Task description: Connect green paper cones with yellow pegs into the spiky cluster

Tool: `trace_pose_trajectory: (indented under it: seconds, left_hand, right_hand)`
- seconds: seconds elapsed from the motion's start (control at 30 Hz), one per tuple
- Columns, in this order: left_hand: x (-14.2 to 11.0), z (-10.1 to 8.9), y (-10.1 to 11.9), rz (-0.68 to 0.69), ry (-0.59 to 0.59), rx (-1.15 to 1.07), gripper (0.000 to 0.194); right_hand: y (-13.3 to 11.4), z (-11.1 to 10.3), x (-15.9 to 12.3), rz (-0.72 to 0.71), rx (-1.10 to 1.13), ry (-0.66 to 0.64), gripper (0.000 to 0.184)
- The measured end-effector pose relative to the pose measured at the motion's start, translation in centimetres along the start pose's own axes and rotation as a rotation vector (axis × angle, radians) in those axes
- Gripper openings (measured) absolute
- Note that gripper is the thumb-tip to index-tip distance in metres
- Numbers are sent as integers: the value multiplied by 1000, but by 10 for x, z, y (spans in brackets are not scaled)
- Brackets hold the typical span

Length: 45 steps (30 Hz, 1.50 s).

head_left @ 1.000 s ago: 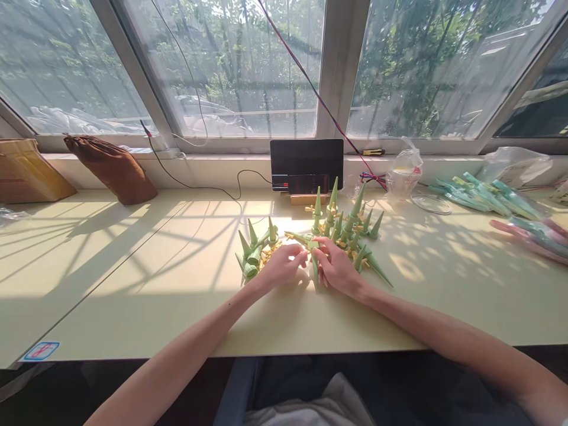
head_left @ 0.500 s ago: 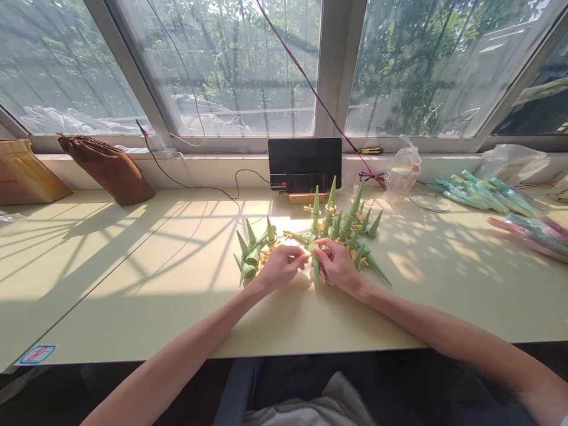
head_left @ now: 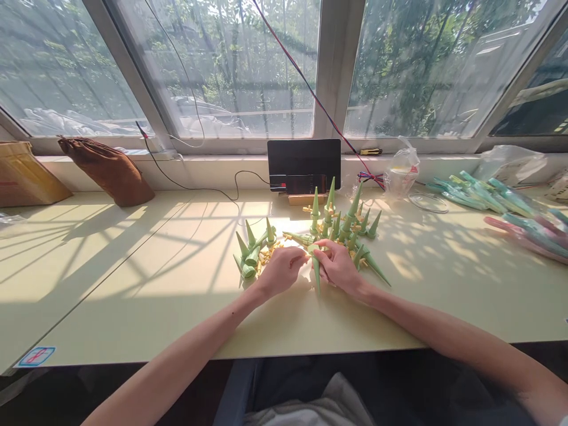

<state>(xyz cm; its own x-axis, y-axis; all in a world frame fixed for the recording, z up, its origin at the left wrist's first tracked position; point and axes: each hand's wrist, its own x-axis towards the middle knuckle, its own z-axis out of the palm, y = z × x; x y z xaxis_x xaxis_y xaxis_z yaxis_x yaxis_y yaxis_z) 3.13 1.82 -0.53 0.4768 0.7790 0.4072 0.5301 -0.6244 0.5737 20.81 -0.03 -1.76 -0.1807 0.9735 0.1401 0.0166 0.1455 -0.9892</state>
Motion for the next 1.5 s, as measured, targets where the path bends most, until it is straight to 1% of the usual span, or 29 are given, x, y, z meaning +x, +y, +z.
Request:
trace_pose_trajectory:
  seconds: [0.13,0.2,0.3,0.47,0.6,0.7,0.83,0.9,1.0,1.07,1.13,1.27,1.37,1.5]
  left_hand:
    - [0,-1,-2,77,-10,44,34]
    - [0,-1,-2,94,-19,54,33]
    - [0,-1,-1,68,-14,56,32]
    - [0,-1,1,-18,-8,-2,33]
    - [1,-4,3,-148,-69,-188,32]
    - [2,-6,6,-303,-152,-397,34]
    - [3,-9,9,-514,-244,-658,38]
    - [4,-10,8,-582,-269,-773,41]
    - [4,-11,3,-640,-316,-904,42]
    - [4,-11,1,-638,-332,-936,42]
    - [4,-10,1,-599,-319,-927,43]
    - [2,-7,4,-502,-254,-825,42]
    - [1,-4,6,-466,-208,-743,39]
    - [0,-2,6,-430,-175,-654,34]
  right_hand:
    - [-2,0,0,19,8,-11,32]
    - [-2,0,0,21,11,-17,33]
    - [-3,1,0,14,18,-16,33]
    - [0,1,0,11,18,-38,31]
    - [2,0,0,-6,-39,-47,31]
    - [3,0,-2,-45,-109,-38,30]
    - [1,-2,-4,-132,-253,-15,24]
    - [1,-3,-4,-177,-326,-10,22]
    - [0,-4,-5,-231,-406,-15,22]
    - [0,-5,-4,-249,-428,-14,21]
    - [1,-5,-4,-257,-427,-3,21]
    - [2,-4,-3,-256,-403,19,20]
    - [3,-4,-2,-241,-374,26,20]
    - [5,-3,-1,-208,-320,30,20]
